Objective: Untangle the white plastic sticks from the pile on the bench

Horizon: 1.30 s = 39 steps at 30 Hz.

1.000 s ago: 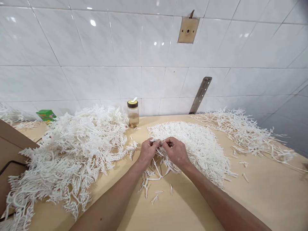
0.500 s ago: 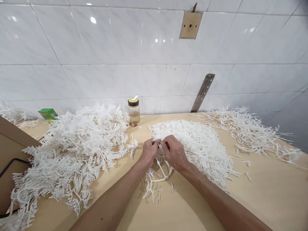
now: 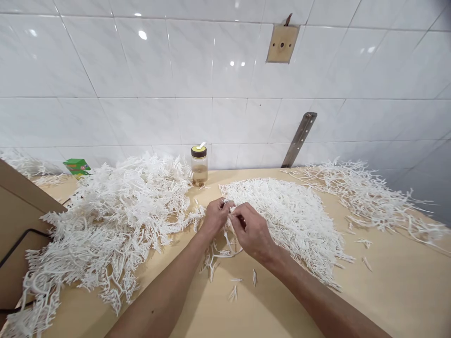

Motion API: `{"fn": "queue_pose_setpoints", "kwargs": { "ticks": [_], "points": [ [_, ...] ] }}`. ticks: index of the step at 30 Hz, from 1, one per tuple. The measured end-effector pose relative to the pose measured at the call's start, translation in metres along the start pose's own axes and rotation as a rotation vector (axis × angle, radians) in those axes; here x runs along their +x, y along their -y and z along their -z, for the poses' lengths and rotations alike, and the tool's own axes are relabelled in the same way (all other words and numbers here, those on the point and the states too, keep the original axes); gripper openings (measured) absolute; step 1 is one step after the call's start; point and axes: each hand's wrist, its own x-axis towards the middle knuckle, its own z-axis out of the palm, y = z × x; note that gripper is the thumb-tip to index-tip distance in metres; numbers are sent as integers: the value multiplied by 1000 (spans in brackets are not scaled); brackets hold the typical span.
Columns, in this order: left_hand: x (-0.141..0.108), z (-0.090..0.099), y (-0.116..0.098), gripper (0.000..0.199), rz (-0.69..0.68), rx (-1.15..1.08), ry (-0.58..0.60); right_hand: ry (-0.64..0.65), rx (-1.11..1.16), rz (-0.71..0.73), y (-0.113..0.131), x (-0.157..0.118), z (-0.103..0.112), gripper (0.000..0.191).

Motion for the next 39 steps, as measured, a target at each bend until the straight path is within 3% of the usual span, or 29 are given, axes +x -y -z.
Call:
{"fn": "queue_pose_setpoints", "kwargs": {
  "ticks": [2,4,9,14,20,23,28,39],
  "points": [
    [-1,2,-2,33,0,-91,135,-85,31,-112,-6,4,5,11],
    [-2,0,-2,35,37,-171,195,-125,16,-234,-18,8,12,6],
    [-3,-9,3,37,118,-262,313,-53,-92,-536,-45,16,30,13],
    [-5,-11,3,40,92,-221,429,124,-151,-474,-50,20,43,22],
    [-10,-12,-2,45,136,-211,506,350,-21,-406,-38,24,49,24],
    [-12,-14,-3,46,150,-195,515,366,0,-471,-35,24,49,19],
    [-12,-14,-3,45,149,-184,430,249,-10,-480,-38,24,48,17],
    [-9,-15,-1,46,273,-571,283,166,303,-652,-42,20,42,21]
  ]
}}
